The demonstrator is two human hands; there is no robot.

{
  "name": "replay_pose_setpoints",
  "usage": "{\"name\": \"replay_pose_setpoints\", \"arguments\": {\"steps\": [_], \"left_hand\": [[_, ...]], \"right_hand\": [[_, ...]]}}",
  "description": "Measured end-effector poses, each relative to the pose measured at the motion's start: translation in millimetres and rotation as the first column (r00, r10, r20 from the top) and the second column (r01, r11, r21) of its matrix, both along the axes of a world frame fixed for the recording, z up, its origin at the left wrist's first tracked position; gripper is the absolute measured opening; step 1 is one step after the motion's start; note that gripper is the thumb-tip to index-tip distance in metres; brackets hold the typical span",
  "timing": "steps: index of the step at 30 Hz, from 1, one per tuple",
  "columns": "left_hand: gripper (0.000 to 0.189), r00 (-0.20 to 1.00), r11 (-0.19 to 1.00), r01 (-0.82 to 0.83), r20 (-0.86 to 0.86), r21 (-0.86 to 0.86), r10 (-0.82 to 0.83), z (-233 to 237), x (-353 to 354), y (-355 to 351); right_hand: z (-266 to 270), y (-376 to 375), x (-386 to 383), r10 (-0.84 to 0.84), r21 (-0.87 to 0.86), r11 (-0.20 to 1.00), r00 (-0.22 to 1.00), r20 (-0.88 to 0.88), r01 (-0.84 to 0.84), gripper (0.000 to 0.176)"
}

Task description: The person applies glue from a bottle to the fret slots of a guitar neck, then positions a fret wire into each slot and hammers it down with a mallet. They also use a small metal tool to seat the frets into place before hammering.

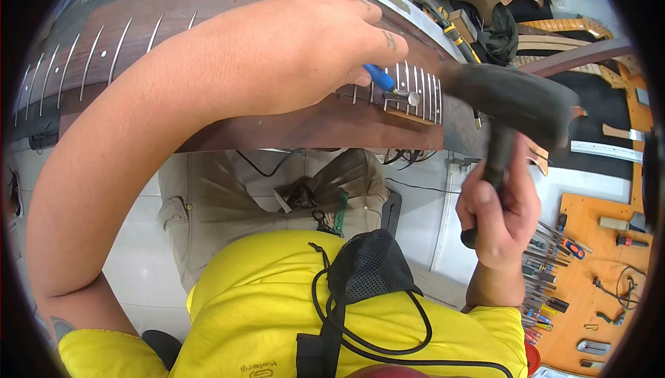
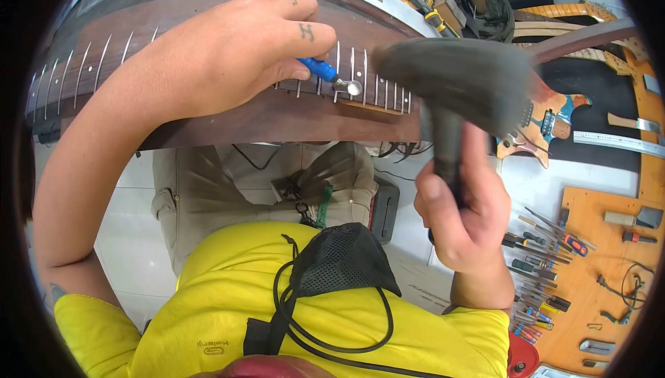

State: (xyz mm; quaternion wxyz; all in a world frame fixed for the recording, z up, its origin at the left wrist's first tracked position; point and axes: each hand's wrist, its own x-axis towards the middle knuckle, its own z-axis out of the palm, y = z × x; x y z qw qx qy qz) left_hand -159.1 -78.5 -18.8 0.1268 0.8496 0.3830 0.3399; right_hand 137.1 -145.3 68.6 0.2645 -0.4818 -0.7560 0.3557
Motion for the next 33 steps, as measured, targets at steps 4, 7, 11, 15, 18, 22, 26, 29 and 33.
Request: {"name": "replay_pose_setpoints", "arguments": {"steps": [4, 7, 11, 15, 18, 22, 26, 29, 33], "left_hand": [[0.02, 0.999, 0.997, -0.037, -0.026, 0.069, 0.039, -1, -2, 3], [0.019, 0.999, 0.998, -0.042, -0.031, 0.046, 0.044, -2, 0, 1], [0.018, 0.999, 0.992, -0.042, -0.028, 0.116, 0.045, -5, -2, 5], [0.018, 0.997, 0.997, -0.056, -0.042, 0.045, 0.058, 0, 0, 4], [0.02, 0.998, 0.995, -0.062, -0.013, 0.075, 0.063, -1, -2, 9], [0.019, 0.991, 0.993, -0.116, 0.071, 0.018, 0.114, -5, 1, 23], [0.018, 0.992, 0.992, -0.128, 0.01, 0.008, 0.128, -3, 2, 24], [0.021, 0.988, 0.988, -0.154, -0.004, 0.016, 0.154, -3, 4, 20], [0.024, 0.984, 0.984, -0.18, -0.015, 0.001, 0.18, -5, 4, 19]], "right_hand": [[6, 3, -2, 0.007, -0.032, 0.999, 0.999, -0.033, -0.008, 0.073], [5, 3, -10, -0.038, 0.001, 0.999, 0.976, -0.215, 0.039, 0.07], [13, 4, -14, -0.031, -0.116, 0.993, 0.999, 0.03, 0.034, 0.075], [12, 8, -20, -0.022, 0.02, 0.999, 0.972, -0.234, 0.027, 0.069], [15, 11, -24, -0.062, -0.108, 0.992, 0.998, -0.005, 0.061, 0.072], [25, 25, -34, -0.058, 0.022, 0.998, 0.983, -0.173, 0.063, 0.07], [26, 43, -32, 0.004, 0.067, 0.998, 0.984, -0.176, 0.008, 0.067], [28, 46, -39, 0.0, 0.103, 0.994, 0.983, -0.186, 0.02, 0.066], [18, 53, -42, 0.009, 0.063, 0.998, 0.983, -0.185, 0.003, 0.064]]}}
